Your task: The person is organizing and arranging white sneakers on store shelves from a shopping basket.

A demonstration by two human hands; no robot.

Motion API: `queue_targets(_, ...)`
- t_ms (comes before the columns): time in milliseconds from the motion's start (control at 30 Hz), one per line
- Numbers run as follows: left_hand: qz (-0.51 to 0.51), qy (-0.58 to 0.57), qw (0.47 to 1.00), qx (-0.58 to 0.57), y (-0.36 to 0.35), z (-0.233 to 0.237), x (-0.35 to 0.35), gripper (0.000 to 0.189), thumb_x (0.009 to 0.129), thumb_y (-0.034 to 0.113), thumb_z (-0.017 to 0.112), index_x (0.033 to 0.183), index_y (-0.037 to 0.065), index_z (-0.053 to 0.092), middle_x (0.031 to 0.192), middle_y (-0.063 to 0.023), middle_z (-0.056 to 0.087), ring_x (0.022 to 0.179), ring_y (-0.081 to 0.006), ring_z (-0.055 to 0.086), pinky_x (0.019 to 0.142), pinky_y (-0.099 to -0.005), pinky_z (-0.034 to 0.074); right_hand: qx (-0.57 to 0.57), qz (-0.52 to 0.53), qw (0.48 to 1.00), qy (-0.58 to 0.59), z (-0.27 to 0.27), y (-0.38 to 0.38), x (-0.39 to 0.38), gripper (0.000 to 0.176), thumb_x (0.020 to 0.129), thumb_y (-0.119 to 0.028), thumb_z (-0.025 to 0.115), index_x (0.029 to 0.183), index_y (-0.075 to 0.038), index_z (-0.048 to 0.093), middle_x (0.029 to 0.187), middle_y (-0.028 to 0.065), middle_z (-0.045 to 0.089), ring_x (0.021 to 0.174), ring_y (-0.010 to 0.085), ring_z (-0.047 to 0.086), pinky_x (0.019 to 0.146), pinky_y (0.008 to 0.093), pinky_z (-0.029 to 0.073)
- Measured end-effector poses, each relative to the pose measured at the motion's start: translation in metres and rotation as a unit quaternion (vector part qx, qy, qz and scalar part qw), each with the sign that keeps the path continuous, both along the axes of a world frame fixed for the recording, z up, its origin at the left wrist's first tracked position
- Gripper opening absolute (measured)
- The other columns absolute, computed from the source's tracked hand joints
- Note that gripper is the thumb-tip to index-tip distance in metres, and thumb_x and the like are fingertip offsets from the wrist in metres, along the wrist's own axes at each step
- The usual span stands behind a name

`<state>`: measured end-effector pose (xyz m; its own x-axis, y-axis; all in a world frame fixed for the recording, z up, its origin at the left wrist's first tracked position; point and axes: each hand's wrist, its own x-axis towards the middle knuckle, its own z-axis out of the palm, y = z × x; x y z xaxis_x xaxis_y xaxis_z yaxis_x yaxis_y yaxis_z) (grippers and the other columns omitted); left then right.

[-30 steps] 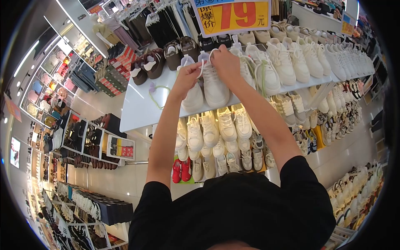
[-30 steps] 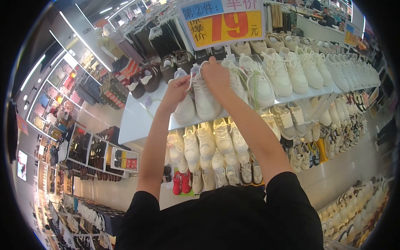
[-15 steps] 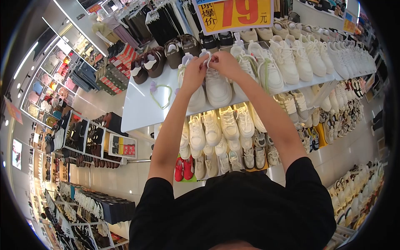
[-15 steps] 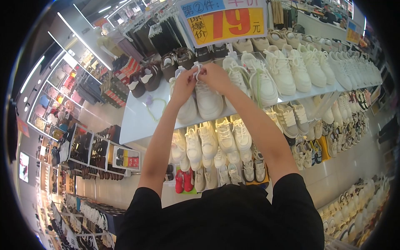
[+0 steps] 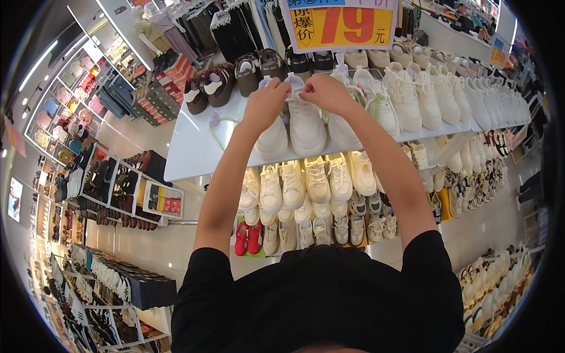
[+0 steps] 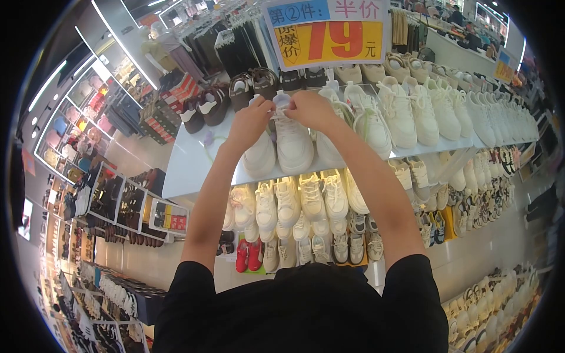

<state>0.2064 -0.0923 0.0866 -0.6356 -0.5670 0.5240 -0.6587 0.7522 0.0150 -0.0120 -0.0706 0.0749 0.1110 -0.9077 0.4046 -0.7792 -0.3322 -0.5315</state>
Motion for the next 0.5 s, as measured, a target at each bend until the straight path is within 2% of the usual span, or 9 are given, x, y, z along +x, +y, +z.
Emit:
queue_targets(100, 0.019, 0.002, 0.999, -0.028, -0.002, -0.004, 0.016, 0.012, 0.095, 0.014, 0.062, 0.107, 0.011, 0.062, 0.104, -0.0075, 0.061, 0.085, -0.0348, 0.067, 0.071, -0.0460, 0.055, -0.098, -0.056, 0.983, 0.145, 0.001, 0.004, -0.005, 0.022, 0.080, -0.030, 0.075, 0.082, -0.008, 0.076, 0.083, 0.0123, 0.073, 0.086, 0.0319, 0.070, 0.088, 0.0457, 0.050)
queue_targets(233, 0.046, -0.032, 0.997, -0.053, 0.008, 0.000, 0.025, 0.015, 0.088, 0.006, 0.061, 0.103, 0.007, 0.061, 0.100, -0.0091, 0.062, 0.087, -0.0324, 0.068, 0.068, -0.0449, 0.055, -0.076, -0.060, 0.980, 0.173, 0.000, 0.010, -0.016, 0.019, 0.080, -0.029, 0.074, 0.080, -0.010, 0.077, 0.086, 0.0111, 0.073, 0.094, 0.0301, 0.068, 0.101, 0.0510, 0.042)
queue_targets(400, 0.097, -0.087, 0.987, -0.098, 0.007, -0.011, 0.023, 0.011, 0.089, 0.009, 0.062, 0.099, 0.006, 0.060, 0.095, -0.0118, 0.065, 0.081, -0.0293, 0.071, 0.061, -0.0427, 0.056, -0.137, -0.079, 0.965, 0.211, -0.013, 0.008, -0.017, 0.020, 0.081, -0.028, 0.071, 0.080, -0.008, 0.076, 0.089, 0.0105, 0.072, 0.105, 0.0302, 0.064, 0.112, 0.0574, 0.033)
queue_targets(500, 0.116, -0.107, 0.982, -0.108, 0.009, -0.012, 0.015, 0.010, 0.092, 0.014, 0.063, 0.099, 0.006, 0.060, 0.088, -0.0116, 0.067, 0.075, -0.0278, 0.071, 0.057, -0.0403, 0.055, -0.117, -0.086, 0.965, 0.217, -0.012, 0.008, -0.014, 0.022, 0.082, -0.027, 0.070, 0.081, -0.006, 0.076, 0.090, 0.0116, 0.072, 0.105, 0.0302, 0.065, 0.115, 0.0594, 0.030)
